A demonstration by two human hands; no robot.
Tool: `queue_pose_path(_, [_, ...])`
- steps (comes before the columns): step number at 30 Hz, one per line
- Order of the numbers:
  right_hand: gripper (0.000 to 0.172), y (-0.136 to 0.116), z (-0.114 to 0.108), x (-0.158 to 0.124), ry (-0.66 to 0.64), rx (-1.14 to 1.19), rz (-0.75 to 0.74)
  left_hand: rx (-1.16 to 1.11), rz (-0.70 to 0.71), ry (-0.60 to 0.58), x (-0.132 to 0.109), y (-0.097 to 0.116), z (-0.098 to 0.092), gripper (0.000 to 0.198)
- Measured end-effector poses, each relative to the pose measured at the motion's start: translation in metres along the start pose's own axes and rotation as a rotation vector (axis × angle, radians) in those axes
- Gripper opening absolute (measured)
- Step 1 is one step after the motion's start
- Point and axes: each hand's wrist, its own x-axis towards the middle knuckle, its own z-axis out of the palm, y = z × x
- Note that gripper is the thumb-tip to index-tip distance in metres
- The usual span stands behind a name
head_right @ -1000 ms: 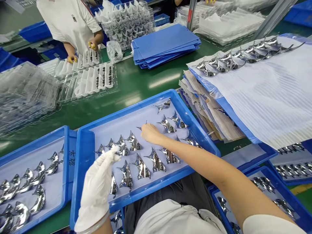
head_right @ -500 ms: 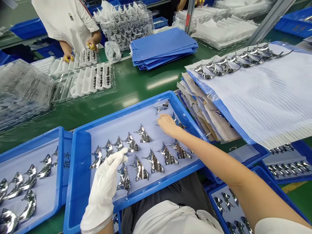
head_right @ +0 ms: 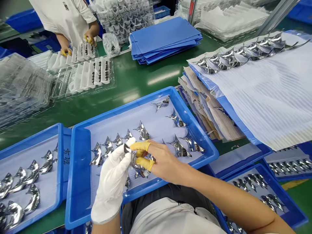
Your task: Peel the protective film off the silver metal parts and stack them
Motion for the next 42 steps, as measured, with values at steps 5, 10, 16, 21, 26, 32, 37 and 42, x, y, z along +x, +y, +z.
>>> queue_pose_path(5, [0.019,-0.004,0.006,-0.010,-0.069,-0.017,0.031,-0.082,-0.002,0.051,-0.004,-0.001,-0.008,0.044])
queue_pose_path(10, [0.017,-0.004,0.010,-0.011,-0.088,0.031,-0.050,-0.026,0.001,0.159,-0.005,0.005,-0.004,0.024])
queue_pose_path(16, [0.016,-0.005,0.015,-0.012,-0.148,0.385,0.347,0.178,0.007,0.350,-0.003,0.013,-0.005,0.033])
queue_pose_path(21, [0.023,-0.006,0.017,-0.007,-0.064,0.733,0.597,0.217,0.018,0.361,-0.011,0.008,-0.018,0.039])
queue_pose_path(26, [0.025,-0.010,0.018,-0.001,-0.025,0.830,0.564,0.099,-0.048,-0.032,-0.014,0.018,-0.008,0.067])
queue_pose_path(32, [0.031,-0.009,0.020,-0.002,-0.017,0.855,0.581,0.025,-0.078,0.106,-0.013,0.024,0.002,0.057])
queue_pose_path(37, [0.030,-0.005,0.023,-0.005,-0.020,0.957,0.603,-0.021,-0.068,0.220,-0.007,0.027,0.002,0.045])
queue_pose_path(42, [0.034,-0.008,0.022,-0.002,0.002,1.022,0.655,0.012,-0.091,0.305,-0.005,0.018,-0.008,0.041])
